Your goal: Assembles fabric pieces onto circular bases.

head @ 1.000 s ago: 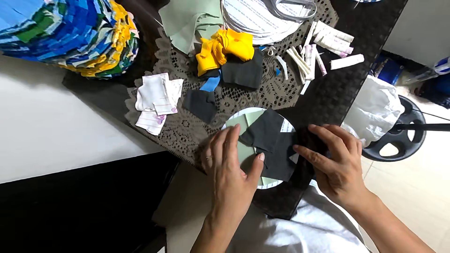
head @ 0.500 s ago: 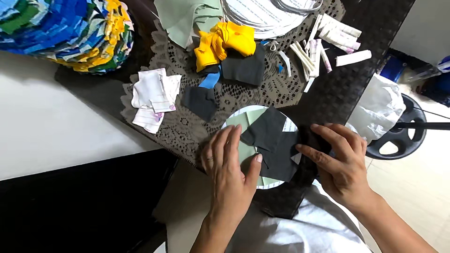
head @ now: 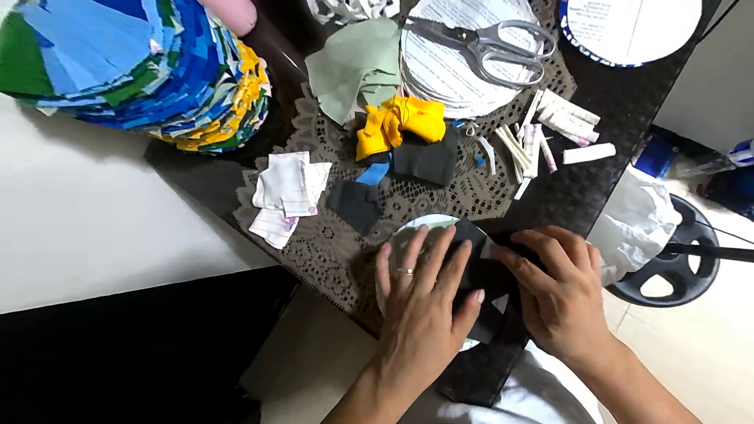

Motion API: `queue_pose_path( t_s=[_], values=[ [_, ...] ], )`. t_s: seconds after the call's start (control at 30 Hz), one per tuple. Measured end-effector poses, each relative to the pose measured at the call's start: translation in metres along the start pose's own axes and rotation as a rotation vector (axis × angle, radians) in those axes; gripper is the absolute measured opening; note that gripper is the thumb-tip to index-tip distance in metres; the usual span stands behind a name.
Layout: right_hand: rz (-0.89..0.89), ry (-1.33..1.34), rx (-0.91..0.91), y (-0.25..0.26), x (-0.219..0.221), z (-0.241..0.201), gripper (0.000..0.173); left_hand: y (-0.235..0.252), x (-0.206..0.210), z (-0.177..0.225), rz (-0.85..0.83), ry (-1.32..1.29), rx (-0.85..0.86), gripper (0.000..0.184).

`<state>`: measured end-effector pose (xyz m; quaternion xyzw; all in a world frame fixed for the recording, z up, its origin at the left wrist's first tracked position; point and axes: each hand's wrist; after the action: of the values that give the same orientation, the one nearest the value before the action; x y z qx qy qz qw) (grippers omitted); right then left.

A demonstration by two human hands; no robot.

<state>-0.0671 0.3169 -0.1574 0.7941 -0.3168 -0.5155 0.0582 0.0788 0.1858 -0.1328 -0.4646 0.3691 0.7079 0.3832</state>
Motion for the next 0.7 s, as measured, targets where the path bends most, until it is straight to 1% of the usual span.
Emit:
queue_pose_path(
  t_s=[0.23,0.7],
  values=[
    [0.010,0.002,-0.019,0.0007,0.0049,0.0048,0.038,0.0011,0.0063,-0.0027,-0.029,0.054,0.055,0.056],
    [0.039,-0.005,-0.020,-0.0020,0.0092,0.0059,0.037,0.0033,0.0056,-0.0072,-0.039,0.070,0.095,0.056]
  ],
)
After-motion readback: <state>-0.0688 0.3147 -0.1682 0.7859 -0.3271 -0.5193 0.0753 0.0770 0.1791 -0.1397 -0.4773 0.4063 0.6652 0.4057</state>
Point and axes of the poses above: each hand's wrist, its own y-axis towards the middle knuckle, its own x-axis out of the palm, z = x × y, and after that the axes turned 3 degrees about -z, right-handed
